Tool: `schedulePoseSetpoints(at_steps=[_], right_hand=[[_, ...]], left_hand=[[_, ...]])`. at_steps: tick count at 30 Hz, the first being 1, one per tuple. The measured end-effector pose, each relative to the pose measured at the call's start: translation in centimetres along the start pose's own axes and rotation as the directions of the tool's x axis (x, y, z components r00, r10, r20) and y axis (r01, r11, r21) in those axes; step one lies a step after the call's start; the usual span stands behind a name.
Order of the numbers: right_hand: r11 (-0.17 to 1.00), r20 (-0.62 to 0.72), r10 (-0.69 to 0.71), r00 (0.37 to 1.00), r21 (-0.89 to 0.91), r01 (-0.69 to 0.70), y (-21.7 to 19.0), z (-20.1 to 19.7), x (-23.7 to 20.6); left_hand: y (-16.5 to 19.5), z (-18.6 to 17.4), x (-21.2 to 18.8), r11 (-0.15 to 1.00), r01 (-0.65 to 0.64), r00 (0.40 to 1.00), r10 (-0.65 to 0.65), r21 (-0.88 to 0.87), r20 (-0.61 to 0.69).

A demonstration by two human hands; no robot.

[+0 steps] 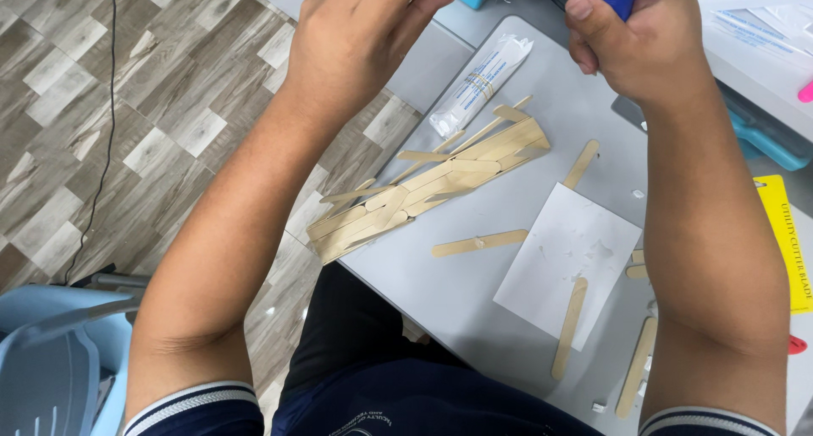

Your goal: The person assembles a lattice-like structure using popsicle sticks and a hot glue gun. They apply glue to individual sticks and attach them to a growing framework on a white table, occasionally adjusting the position of the structure.

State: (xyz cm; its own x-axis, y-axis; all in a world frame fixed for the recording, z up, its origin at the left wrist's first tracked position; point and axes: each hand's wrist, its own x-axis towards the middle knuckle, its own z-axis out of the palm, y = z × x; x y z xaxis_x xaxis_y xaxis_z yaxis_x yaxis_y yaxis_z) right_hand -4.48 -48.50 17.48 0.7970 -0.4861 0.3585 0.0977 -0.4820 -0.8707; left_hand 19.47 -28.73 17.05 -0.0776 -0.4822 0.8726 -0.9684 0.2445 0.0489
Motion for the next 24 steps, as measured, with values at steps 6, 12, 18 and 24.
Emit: schedulePoseSetpoints(at_steps=[6, 12, 18, 24], right_hand=[[0.997, 0.002, -0.077, 0.997, 0.001, 0.077, 0.6, -0.3, -0.2], [0.724, -0.062, -0.128, 0.99, -0.688, 0.051, 0.7, -1.0, -0.4], [0.326, 0.303, -0.356, 0.884, -0.846, 0.422, 2.1, -3.0, -2.9], [-0.066, 0.61, -0.215, 0.763, -0.788, 0.612, 6.5, -6.9, -5.7]], left_hand=[[0.1, -0.2, 0.4, 1.0, -0.015, 1.0, 0.015, 0.014, 0.018], [0.9, -2.3, 0.0, 0.999, -0.046, 0.998, 0.047, 0.023, -0.029], [2.2, -8.6, -4.8, 0.998, 0.019, 0.997, -0.023, 0.052, 0.075], [3.4, -14.0, -13.1, 0.955, 0.134, 0.964, -0.188, 0.264, 0.19]])
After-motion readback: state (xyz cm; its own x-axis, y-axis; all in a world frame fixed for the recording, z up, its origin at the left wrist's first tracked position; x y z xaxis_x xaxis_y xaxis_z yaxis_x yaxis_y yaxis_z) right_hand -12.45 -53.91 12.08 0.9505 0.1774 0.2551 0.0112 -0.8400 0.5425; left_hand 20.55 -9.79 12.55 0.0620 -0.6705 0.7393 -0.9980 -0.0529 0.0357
